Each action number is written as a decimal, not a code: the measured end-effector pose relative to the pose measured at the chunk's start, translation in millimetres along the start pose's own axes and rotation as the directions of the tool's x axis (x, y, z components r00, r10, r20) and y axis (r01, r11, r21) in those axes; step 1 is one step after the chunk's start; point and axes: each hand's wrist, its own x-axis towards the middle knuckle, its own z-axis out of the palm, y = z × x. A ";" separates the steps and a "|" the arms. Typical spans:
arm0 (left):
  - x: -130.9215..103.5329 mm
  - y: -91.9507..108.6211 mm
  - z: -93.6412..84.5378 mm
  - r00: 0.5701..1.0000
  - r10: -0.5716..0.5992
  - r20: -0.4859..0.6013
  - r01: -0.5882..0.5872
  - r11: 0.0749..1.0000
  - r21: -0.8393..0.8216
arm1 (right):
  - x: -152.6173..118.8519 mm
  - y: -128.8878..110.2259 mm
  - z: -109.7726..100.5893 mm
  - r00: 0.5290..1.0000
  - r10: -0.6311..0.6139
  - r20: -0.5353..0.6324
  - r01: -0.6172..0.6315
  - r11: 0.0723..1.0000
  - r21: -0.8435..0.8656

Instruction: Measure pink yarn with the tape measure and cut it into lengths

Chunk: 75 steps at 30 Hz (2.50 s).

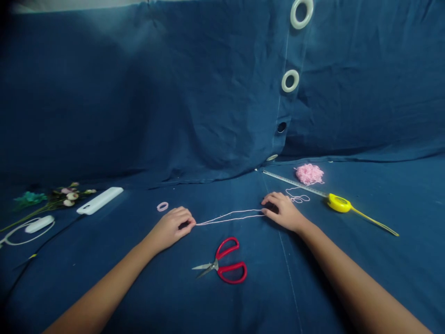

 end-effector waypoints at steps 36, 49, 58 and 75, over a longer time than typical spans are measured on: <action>-3.4 -23.0 3.3 0.978 -0.144 -0.151 0.161 0.981 0.111 | 4.3 -21.7 6.9 0.985 -0.170 -0.041 0.172 0.984 0.055; -1.7 -21.2 2.3 0.982 -0.128 -0.138 0.150 0.975 0.163 | 3.4 -17.9 -10.1 0.997 -0.072 0.029 0.068 0.991 0.118; 23.2 11.5 -0.7 0.964 -0.159 -0.215 0.208 0.952 0.227 | 6.2 -13.0 -0.3 0.994 -0.101 -0.036 0.103 0.992 0.068; 145.9 110.3 103.5 0.991 0.094 -0.091 -0.095 0.995 -0.010 | 7.4 -7.1 0.8 0.990 -0.135 -0.047 0.137 0.989 0.049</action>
